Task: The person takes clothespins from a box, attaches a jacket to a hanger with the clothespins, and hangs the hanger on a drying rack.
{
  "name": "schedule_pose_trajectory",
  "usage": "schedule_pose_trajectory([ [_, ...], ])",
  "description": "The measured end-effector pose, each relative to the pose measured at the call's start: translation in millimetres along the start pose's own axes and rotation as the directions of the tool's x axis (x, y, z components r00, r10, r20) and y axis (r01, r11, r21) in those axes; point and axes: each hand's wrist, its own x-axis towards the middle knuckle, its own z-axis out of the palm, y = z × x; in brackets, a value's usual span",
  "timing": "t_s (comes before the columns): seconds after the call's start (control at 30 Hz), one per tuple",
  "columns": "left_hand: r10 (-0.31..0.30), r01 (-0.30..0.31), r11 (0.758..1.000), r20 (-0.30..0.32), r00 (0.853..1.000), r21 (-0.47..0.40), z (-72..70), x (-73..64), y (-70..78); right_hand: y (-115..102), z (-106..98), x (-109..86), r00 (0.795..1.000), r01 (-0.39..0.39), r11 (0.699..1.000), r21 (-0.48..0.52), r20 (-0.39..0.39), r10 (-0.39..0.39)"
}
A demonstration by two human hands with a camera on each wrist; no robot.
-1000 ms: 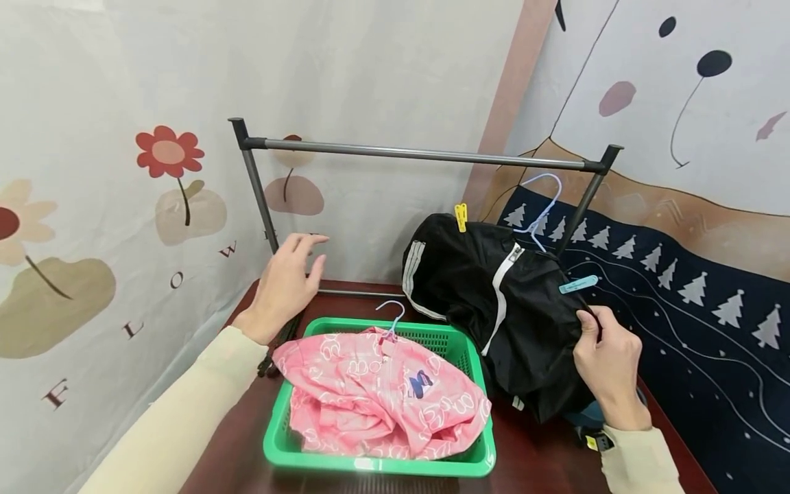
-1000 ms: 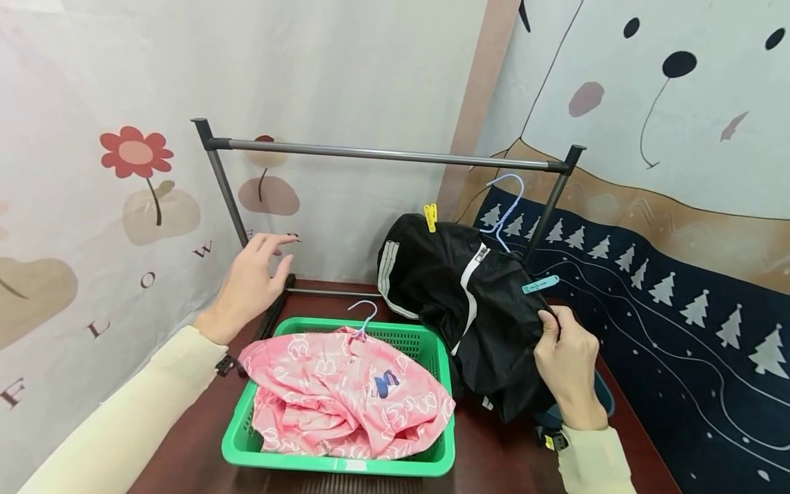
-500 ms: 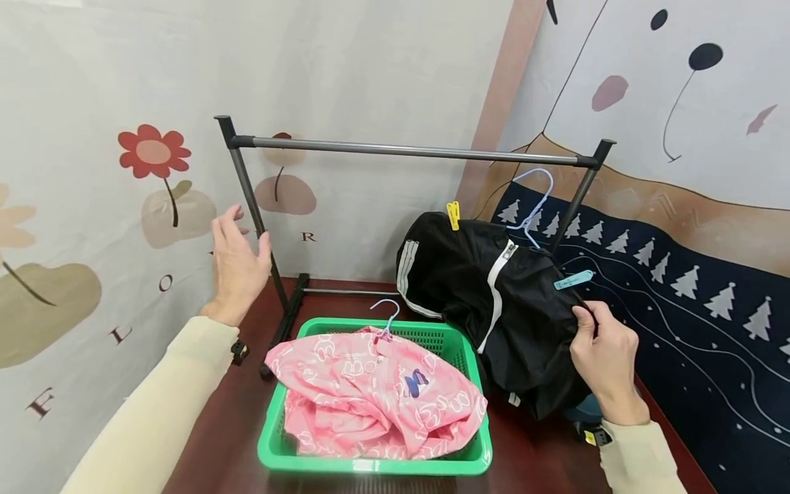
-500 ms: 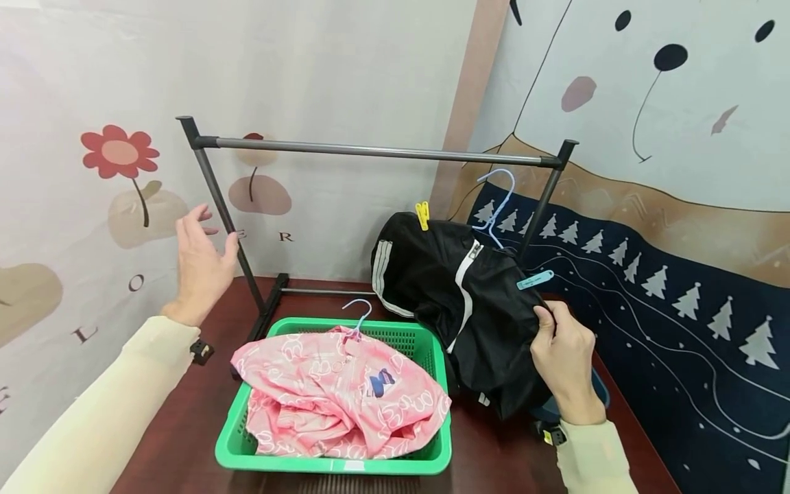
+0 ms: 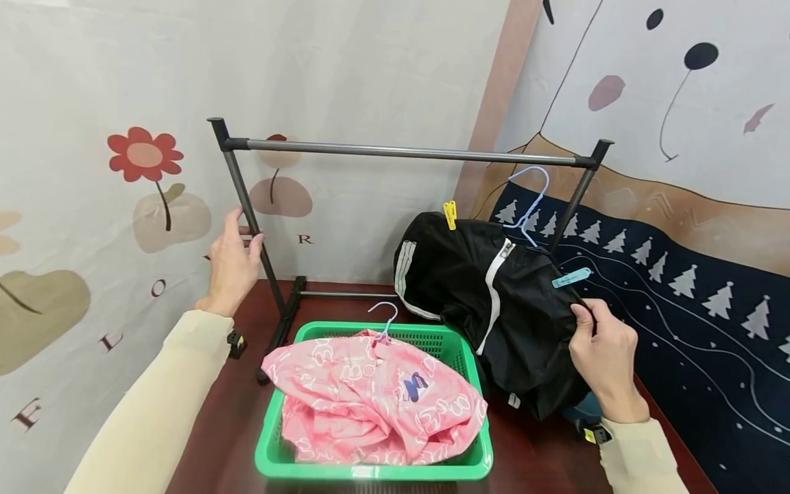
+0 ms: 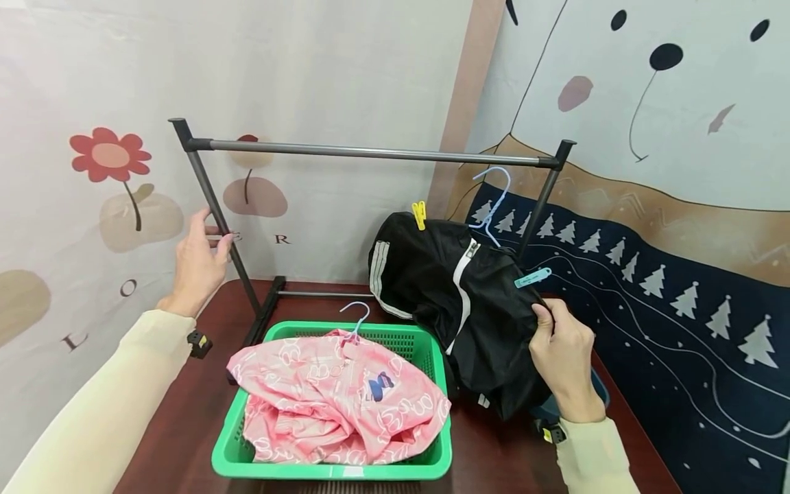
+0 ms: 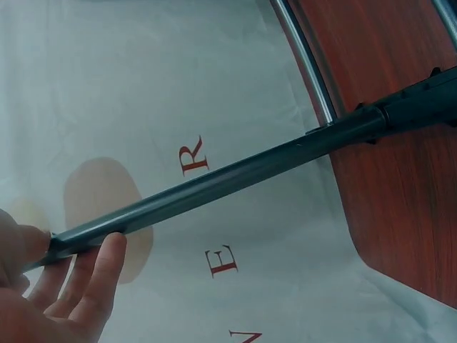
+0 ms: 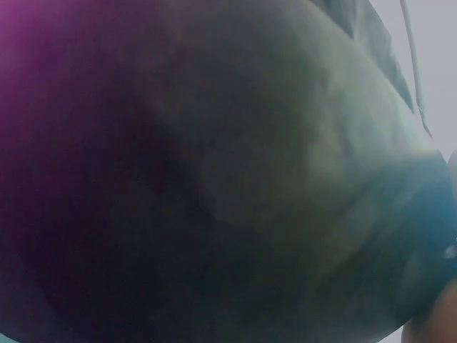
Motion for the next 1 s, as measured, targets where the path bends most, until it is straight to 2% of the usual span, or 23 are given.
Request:
schedule_pose_trajectory([
  [0.3,0.012,-0.012,1.000,0.019,1.000,0.009,4.0,4.0,1.5,1.8,-7.7,5.7,1.000,0.007,1.000,-0.008,0.024,-0.007],
  [0.57,0.055,-0.054,0.998,-0.019,0.998,0.021,8.9,3.8,-1.0,-0.1,-2.0,7.3,1.000,-0.015,1.000,0.012,0.008,0.015],
  [1.0,0.038,-0.037,0.999,-0.025,0.999,0.037,7.2,2.8,-3.8,1.3,6.0,13.0,1.000,-0.001,1.000,0.012,-0.013,0.001],
])
